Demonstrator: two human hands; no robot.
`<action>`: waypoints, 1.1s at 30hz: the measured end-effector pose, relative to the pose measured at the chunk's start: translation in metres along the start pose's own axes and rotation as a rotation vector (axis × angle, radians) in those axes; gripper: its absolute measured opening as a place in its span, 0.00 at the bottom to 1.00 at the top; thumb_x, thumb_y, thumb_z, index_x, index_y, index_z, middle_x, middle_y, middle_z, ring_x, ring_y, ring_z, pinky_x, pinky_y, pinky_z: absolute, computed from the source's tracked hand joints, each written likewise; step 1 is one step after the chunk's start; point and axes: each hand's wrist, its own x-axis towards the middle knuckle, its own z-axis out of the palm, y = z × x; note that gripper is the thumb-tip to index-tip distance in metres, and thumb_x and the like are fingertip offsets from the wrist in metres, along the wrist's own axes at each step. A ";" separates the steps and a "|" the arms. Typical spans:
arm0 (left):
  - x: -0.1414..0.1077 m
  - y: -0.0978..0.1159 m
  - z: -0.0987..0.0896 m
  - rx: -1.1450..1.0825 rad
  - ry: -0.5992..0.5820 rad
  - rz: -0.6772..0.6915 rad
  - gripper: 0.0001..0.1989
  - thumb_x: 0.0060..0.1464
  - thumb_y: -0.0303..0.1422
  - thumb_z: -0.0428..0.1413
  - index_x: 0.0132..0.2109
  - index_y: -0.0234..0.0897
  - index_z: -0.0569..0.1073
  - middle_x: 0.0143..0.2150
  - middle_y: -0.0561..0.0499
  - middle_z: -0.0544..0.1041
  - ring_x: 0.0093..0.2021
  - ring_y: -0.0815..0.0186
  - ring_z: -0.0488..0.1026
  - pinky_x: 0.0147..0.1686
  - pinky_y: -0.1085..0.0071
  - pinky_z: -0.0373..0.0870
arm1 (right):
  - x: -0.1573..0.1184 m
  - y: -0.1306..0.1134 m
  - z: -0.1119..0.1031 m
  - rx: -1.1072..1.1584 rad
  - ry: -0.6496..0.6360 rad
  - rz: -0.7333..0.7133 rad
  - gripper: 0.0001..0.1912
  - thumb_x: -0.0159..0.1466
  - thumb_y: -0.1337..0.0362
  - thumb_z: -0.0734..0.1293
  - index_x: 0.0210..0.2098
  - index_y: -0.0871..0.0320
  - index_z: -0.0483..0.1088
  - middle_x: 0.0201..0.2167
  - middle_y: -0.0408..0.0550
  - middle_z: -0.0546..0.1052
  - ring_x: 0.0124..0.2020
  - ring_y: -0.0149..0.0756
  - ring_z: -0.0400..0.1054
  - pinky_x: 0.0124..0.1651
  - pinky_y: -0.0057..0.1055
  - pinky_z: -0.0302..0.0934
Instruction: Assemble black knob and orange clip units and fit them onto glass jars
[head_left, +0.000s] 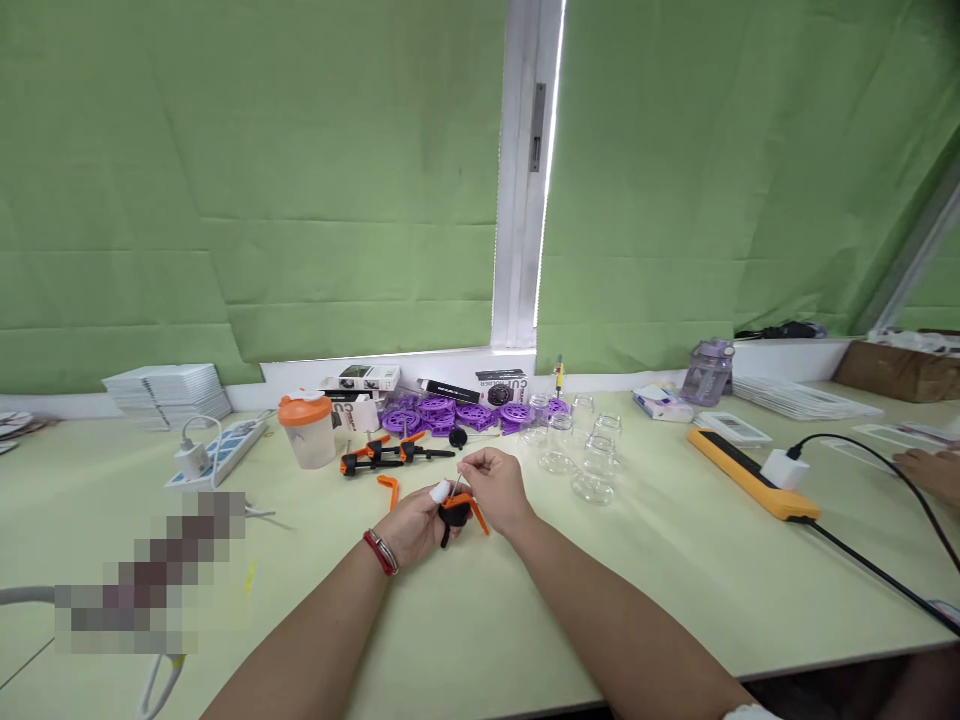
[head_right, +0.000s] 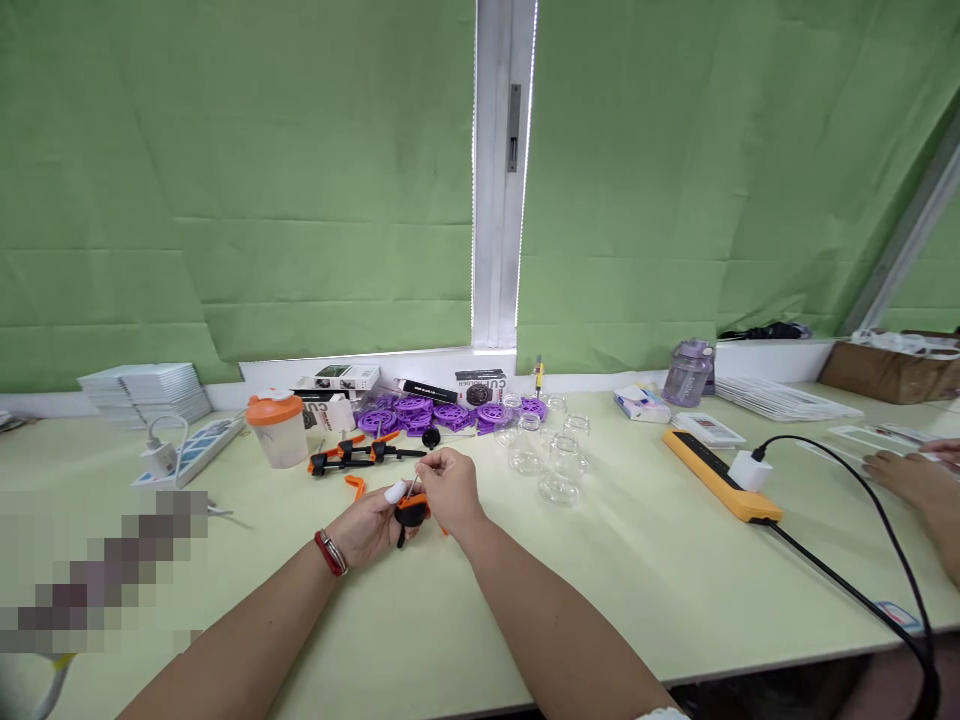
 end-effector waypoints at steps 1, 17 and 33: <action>0.000 0.000 0.000 0.003 0.008 0.003 0.17 0.53 0.42 0.55 0.40 0.29 0.73 0.29 0.46 0.72 0.24 0.67 0.67 0.26 0.69 0.61 | 0.000 0.001 0.000 -0.027 -0.037 -0.014 0.08 0.52 0.61 0.67 0.28 0.59 0.69 0.20 0.42 0.72 0.23 0.33 0.69 0.25 0.29 0.65; 0.005 0.003 -0.011 -0.134 0.125 0.106 0.13 0.53 0.39 0.57 0.38 0.32 0.73 0.32 0.47 0.73 0.30 0.67 0.70 0.31 0.70 0.67 | -0.012 -0.012 -0.005 -0.549 -0.417 -0.425 0.07 0.59 0.66 0.64 0.31 0.55 0.75 0.42 0.45 0.71 0.33 0.29 0.69 0.36 0.27 0.64; 0.006 0.019 -0.021 -0.318 0.204 0.204 0.11 0.54 0.32 0.52 0.41 0.31 0.74 0.36 0.44 0.76 0.33 0.64 0.72 0.39 0.63 0.71 | -0.005 0.023 0.006 -0.325 -0.507 0.199 0.07 0.61 0.67 0.61 0.30 0.61 0.69 0.23 0.42 0.72 0.17 0.24 0.60 0.25 0.23 0.56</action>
